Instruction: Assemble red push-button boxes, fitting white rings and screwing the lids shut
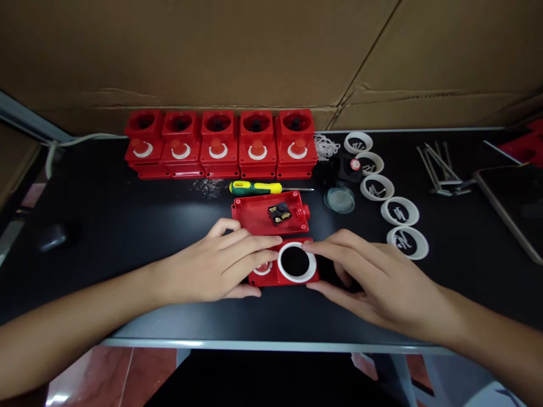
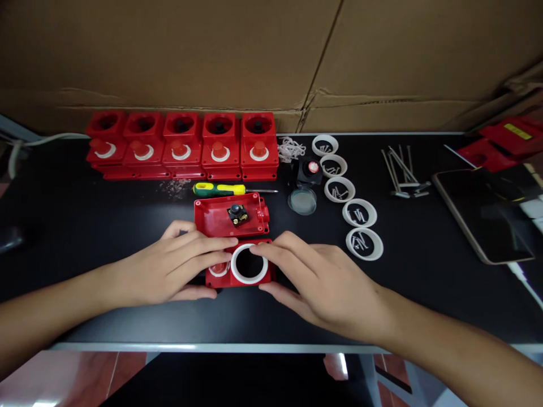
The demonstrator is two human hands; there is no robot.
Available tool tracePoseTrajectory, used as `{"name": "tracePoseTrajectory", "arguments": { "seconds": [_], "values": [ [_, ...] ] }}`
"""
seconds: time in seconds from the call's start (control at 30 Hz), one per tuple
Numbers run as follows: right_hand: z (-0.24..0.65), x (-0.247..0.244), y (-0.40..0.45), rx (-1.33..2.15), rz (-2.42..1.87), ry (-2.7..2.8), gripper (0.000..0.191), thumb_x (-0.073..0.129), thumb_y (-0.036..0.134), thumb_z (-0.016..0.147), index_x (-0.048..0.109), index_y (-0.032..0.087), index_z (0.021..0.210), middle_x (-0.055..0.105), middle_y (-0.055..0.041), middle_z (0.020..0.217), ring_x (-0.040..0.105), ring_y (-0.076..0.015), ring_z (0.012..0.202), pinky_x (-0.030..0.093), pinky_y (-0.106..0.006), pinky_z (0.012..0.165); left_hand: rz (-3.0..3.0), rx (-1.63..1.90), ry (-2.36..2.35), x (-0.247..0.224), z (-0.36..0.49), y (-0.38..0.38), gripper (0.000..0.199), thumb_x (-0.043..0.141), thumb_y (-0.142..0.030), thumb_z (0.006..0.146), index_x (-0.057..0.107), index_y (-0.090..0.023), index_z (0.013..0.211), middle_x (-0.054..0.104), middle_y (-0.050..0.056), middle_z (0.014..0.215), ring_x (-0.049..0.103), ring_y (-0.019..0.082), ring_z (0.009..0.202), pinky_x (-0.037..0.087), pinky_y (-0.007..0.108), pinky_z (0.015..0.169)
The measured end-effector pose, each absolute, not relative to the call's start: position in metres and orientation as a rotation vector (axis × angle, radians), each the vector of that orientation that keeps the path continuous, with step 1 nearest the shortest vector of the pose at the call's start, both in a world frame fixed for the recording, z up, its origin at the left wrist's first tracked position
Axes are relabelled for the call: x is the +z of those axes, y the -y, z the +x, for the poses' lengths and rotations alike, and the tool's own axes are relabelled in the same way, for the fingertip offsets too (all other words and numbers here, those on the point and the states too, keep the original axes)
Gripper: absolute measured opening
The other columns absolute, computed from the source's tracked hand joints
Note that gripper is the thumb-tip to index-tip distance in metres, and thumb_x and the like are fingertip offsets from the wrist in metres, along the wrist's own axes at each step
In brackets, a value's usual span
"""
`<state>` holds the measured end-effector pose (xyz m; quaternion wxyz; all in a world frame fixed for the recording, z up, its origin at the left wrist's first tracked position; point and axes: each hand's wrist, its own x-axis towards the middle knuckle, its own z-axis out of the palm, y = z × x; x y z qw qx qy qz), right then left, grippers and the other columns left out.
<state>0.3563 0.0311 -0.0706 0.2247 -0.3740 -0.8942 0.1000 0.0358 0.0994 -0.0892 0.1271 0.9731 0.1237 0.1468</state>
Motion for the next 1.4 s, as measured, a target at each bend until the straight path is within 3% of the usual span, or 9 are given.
{"name": "tracePoseTrajectory", "arguments": {
  "seconds": [0.07, 0.17, 0.23, 0.3, 0.5, 0.63, 0.73, 1.2, 1.4],
  "values": [
    [0.3567, -0.0717, -0.0314, 0.266, -1.031, 2.475, 0.037, 0.058, 0.037, 0.115, 0.06, 0.014, 0.144, 0.072, -0.007, 0.121, 0.065, -0.002, 0.074, 0.055, -0.015, 0.064, 2.833, 0.425, -0.361, -0.089, 0.0361, -0.0995, 0.042, 0.07, -0.04, 0.116, 0.057, -0.015, 0.147, 0.076, 0.023, 0.148, 0.077, 0.032, 0.117, 0.05, 0.051, 0.111],
    [0.3566, -0.0752, -0.0323, 0.245, -1.007, 2.505, 0.041, 0.056, 0.034, 0.115, 0.057, 0.013, 0.15, 0.069, -0.0118, 0.147, 0.078, -0.0065, 0.104, 0.062, -0.016, 0.075, 2.841, 0.433, -0.356, -0.0881, 0.0368, -0.0996, 0.04, 0.069, -0.039, 0.117, 0.058, -0.013, 0.146, 0.077, 0.023, 0.147, 0.076, 0.031, 0.118, 0.048, 0.05, 0.112],
    [0.3565, -0.0778, -0.0328, 0.208, -0.971, 2.531, 0.042, 0.057, 0.03, 0.115, 0.055, 0.013, 0.153, 0.067, -0.0102, 0.156, 0.077, -0.0105, 0.124, 0.066, -0.019, 0.082, 2.845, 0.44, -0.35, -0.0875, 0.0371, -0.0994, 0.041, 0.069, -0.038, 0.117, 0.057, -0.012, 0.147, 0.077, 0.023, 0.147, 0.076, 0.031, 0.119, 0.046, 0.049, 0.112],
    [0.3566, -0.0792, -0.0332, 0.18, -0.943, 2.538, 0.043, 0.059, 0.029, 0.114, 0.055, 0.013, 0.154, 0.068, -0.0077, 0.155, 0.076, -0.0113, 0.13, 0.067, -0.021, 0.087, 2.843, 0.437, -0.348, -0.0872, 0.0372, -0.0989, 0.042, 0.069, -0.037, 0.117, 0.056, -0.012, 0.148, 0.076, 0.023, 0.149, 0.076, 0.031, 0.12, 0.045, 0.049, 0.112],
    [0.3559, -0.0759, -0.0312, 0.231, -0.979, 2.524, 0.043, 0.059, 0.033, 0.115, 0.059, 0.013, 0.152, 0.072, -0.0075, 0.146, 0.077, -0.0073, 0.119, 0.064, -0.017, 0.084, 2.804, 0.412, -0.364, -0.087, 0.0382, -0.0977, 0.042, 0.073, -0.035, 0.115, 0.056, -0.013, 0.147, 0.075, 0.022, 0.152, 0.076, 0.031, 0.123, 0.044, 0.049, 0.114],
    [0.3546, -0.0736, -0.0297, 0.258, -0.988, 2.504, 0.042, 0.06, 0.034, 0.114, 0.06, 0.013, 0.151, 0.073, -0.0074, 0.139, 0.069, -0.0024, 0.082, 0.059, -0.017, 0.072, 2.798, 0.431, -0.353, -0.0871, 0.0382, -0.0985, 0.043, 0.077, -0.031, 0.112, 0.057, -0.014, 0.146, 0.074, 0.021, 0.152, 0.076, 0.031, 0.122, 0.045, 0.049, 0.114],
    [0.3546, -0.0728, -0.0291, 0.255, -0.998, 2.49, 0.041, 0.062, 0.033, 0.113, 0.061, 0.012, 0.148, 0.074, -0.007, 0.135, 0.057, -0.0016, 0.069, 0.056, -0.017, 0.068, 2.801, 0.434, -0.353, -0.0872, 0.0376, -0.0984, 0.042, 0.077, -0.031, 0.112, 0.058, -0.015, 0.145, 0.074, 0.02, 0.152, 0.076, 0.031, 0.121, 0.045, 0.049, 0.114],
    [0.3563, -0.0728, -0.0299, 0.284, -1.0, 2.482, 0.04, 0.06, 0.033, 0.114, 0.061, 0.012, 0.148, 0.074, -0.0076, 0.125, 0.057, -0.0017, 0.069, 0.052, -0.017, 0.064, 2.91, 0.488, -0.313, -0.0858, 0.0363, -0.0978, 0.033, 0.068, -0.031, 0.117, 0.063, -0.022, 0.149, 0.074, 0.018, 0.148, 0.071, 0.027, 0.118, 0.046, 0.048, 0.111],
    [0.3567, -0.0753, -0.0299, 0.236, -0.983, 2.493, 0.039, 0.061, 0.033, 0.113, 0.062, 0.012, 0.147, 0.073, -0.0088, 0.129, 0.074, -0.0053, 0.097, 0.056, -0.017, 0.069, 2.883, 0.471, -0.342, -0.0836, 0.0354, -0.0978, 0.035, 0.069, -0.033, 0.117, 0.063, -0.025, 0.151, 0.073, 0.015, 0.151, 0.07, 0.024, 0.119, 0.047, 0.046, 0.113]
  ]
}}
